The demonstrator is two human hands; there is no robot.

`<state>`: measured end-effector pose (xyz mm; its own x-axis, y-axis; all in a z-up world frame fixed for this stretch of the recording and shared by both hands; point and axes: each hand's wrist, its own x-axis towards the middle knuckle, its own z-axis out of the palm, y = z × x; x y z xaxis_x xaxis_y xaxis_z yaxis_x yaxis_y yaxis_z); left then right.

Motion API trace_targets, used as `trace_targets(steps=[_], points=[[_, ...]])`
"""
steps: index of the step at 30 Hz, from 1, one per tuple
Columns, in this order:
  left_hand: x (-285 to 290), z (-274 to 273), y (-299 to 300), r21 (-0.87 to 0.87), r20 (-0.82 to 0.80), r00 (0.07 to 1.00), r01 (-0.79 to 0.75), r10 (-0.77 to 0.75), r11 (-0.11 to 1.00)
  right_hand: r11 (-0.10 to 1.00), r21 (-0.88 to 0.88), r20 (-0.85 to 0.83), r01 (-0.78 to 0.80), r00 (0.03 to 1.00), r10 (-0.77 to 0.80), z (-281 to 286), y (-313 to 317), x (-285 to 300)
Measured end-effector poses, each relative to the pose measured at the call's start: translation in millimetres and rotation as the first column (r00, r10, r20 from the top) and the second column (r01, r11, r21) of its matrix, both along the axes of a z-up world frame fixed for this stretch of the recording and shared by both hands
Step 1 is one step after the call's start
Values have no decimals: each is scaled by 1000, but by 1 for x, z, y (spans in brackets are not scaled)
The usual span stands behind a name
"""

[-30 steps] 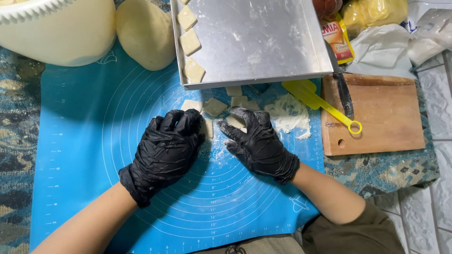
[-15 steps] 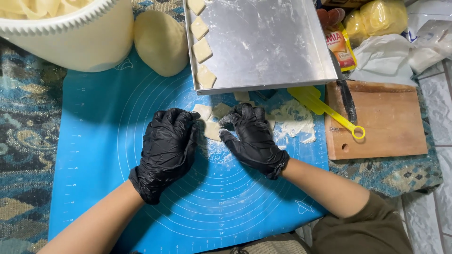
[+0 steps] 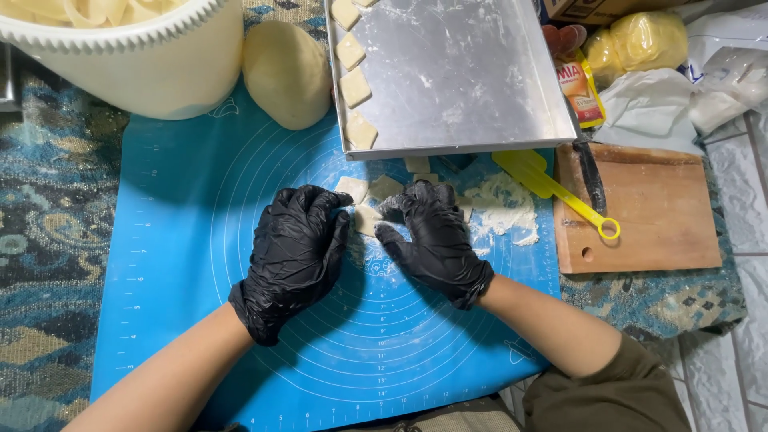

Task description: The person is picking up small diamond-shaped dough pieces from a blue silicone mat and arranging them onto a metal baking tray, occasionally using a plastic scraper to move them.

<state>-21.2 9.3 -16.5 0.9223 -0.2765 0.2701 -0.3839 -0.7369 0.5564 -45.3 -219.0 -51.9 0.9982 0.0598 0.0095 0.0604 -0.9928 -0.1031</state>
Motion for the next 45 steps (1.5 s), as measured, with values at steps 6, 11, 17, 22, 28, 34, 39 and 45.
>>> trace_targets(steps=[6, 11, 17, 22, 28, 34, 39, 45], points=[[5, -4, 5, 62, 18, 998, 53, -54, 997, 994, -9, 24, 106, 994, -106, 7, 13, 1], [9, -8, 8, 114, 25, 995, 90, -93, 989, 930, 324, -84, 172, 985, -153, 37, 23, 10], [15, -16, 13, 175, 26, 988, 144, -150, 974, 592, 758, -198, 274, 961, -191, 115, 13, -2], [23, -20, 14, 219, 18, 982, 179, -187, 959, 619, 728, -181, 295, 953, -242, 136, -59, -19], [30, -16, 12, 313, -131, 945, 327, -300, 892, 971, 27, -18, 239, 971, -239, 128, -96, -26], [36, -7, 9, 236, -252, 935, 309, -249, 921, 986, -16, 3, 167, 986, -167, 71, -145, -30], [36, 11, -1, 105, -131, 950, 297, -282, 949, 986, 121, 37, 115, 992, -121, 54, -161, -21], [44, 12, -33, 268, 63, 935, 321, -349, 908, 999, 0, 71, -32, 997, 32, 117, -75, -5]])
